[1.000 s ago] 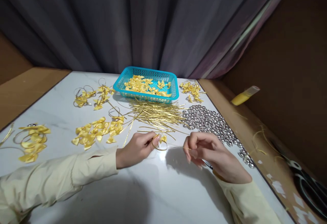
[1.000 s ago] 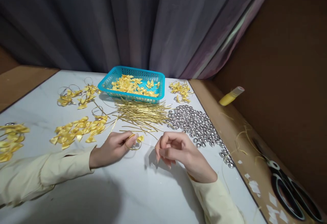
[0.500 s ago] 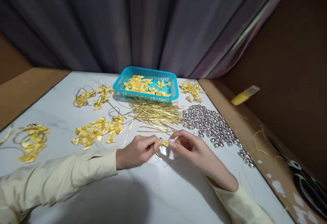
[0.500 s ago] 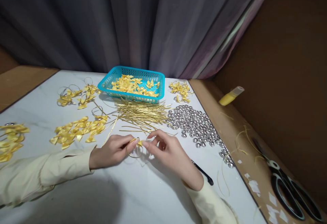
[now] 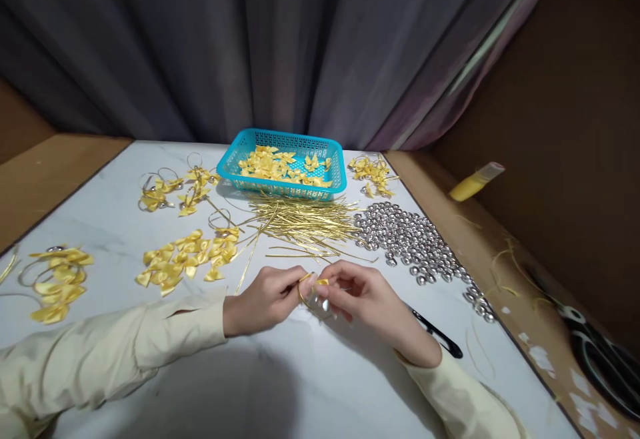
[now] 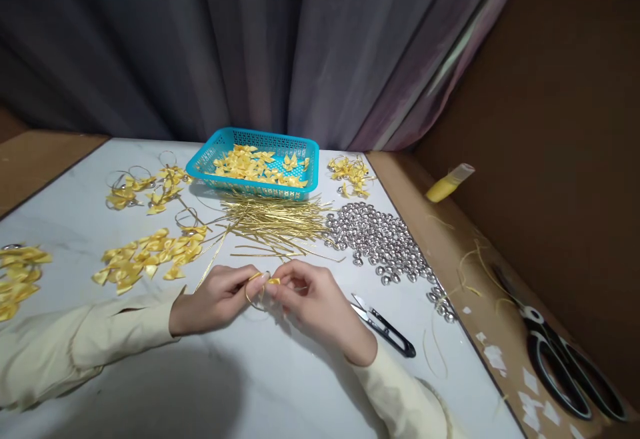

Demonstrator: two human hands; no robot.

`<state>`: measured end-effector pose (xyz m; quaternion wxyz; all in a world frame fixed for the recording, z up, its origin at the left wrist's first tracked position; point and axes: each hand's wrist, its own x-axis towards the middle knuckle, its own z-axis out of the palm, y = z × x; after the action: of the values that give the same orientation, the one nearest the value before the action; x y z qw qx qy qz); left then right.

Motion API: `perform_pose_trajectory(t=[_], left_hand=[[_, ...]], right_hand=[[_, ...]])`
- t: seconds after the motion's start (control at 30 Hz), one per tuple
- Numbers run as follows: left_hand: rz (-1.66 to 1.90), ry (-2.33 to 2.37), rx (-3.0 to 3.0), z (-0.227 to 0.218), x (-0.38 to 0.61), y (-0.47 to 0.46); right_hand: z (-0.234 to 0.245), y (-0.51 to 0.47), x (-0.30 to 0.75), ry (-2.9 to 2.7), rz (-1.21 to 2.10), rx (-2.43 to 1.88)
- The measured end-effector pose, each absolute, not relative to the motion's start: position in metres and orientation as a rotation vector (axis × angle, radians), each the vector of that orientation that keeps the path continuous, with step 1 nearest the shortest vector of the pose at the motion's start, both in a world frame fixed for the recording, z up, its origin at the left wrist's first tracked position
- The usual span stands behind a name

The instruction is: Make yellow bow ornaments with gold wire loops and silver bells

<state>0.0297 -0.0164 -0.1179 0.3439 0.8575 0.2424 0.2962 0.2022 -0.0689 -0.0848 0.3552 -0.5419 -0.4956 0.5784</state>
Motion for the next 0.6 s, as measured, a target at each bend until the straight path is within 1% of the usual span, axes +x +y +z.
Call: perform_pose_trajectory(t=[0.13, 0.37, 0.6], left_hand=[[0.760, 0.646, 2.168, -0.1194, 0.0305, -0.0161], [0.610, 0.622, 2.021, -0.1129, 0.0306, -0.0153], [0.583, 0.599, 1.913, -0.1143, 0.0313, -0.0143]], right_hand=[[-0.0850, -0.0694, 0.2026, -1.264, 1.499, -1.356], [-0.0837, -0.0696, 0.2041, -1.235, 1.512, -1.309], [-0.0825, -0.0695, 0.2048, -1.201, 1.527, -1.299]])
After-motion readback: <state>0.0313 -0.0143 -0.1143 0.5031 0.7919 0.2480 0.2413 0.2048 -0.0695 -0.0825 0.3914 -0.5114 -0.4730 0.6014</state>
